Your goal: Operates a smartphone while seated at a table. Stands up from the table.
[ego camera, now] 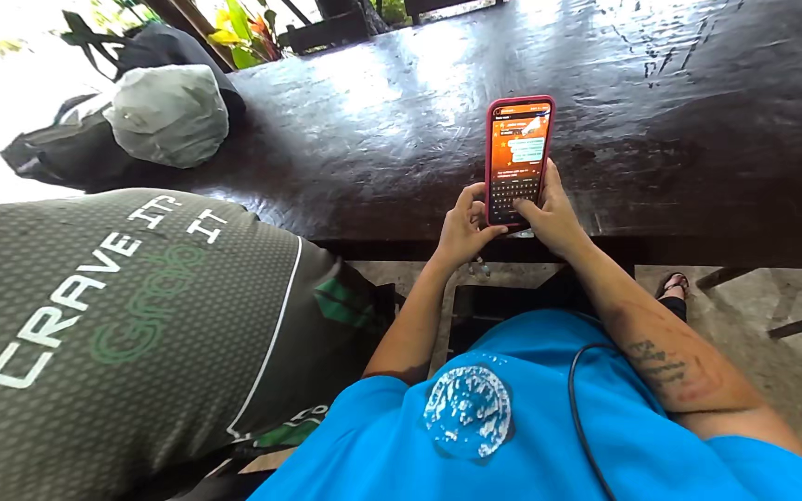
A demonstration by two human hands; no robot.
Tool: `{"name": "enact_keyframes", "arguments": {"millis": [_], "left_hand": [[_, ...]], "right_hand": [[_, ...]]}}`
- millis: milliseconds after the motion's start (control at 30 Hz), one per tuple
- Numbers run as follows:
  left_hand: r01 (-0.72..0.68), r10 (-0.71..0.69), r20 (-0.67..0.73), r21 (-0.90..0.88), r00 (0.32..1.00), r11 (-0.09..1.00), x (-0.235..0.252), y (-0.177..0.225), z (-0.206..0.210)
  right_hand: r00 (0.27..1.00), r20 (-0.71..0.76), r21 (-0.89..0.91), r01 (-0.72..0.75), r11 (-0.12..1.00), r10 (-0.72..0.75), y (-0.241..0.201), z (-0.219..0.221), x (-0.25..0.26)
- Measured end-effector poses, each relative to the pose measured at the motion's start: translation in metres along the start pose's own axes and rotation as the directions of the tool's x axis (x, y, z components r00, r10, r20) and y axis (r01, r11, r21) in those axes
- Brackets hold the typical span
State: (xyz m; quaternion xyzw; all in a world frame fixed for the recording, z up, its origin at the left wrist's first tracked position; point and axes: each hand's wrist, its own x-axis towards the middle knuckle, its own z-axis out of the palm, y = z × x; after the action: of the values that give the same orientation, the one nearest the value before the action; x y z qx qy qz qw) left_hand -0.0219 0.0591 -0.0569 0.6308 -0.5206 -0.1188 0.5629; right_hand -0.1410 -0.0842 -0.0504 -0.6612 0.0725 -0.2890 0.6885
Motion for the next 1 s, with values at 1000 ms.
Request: {"name": "enact_keyframes", "arguments": {"millis": [1000], "left_hand": [[0.066, -0.066, 0.005, -0.036, 0.998, 0.997, 0.001, 0.003, -0.002]], "right_hand": [[0.998, 0.049, -0.029, 0.043, 0.999, -0.042, 0.004, -0.006, 0.001]]}}
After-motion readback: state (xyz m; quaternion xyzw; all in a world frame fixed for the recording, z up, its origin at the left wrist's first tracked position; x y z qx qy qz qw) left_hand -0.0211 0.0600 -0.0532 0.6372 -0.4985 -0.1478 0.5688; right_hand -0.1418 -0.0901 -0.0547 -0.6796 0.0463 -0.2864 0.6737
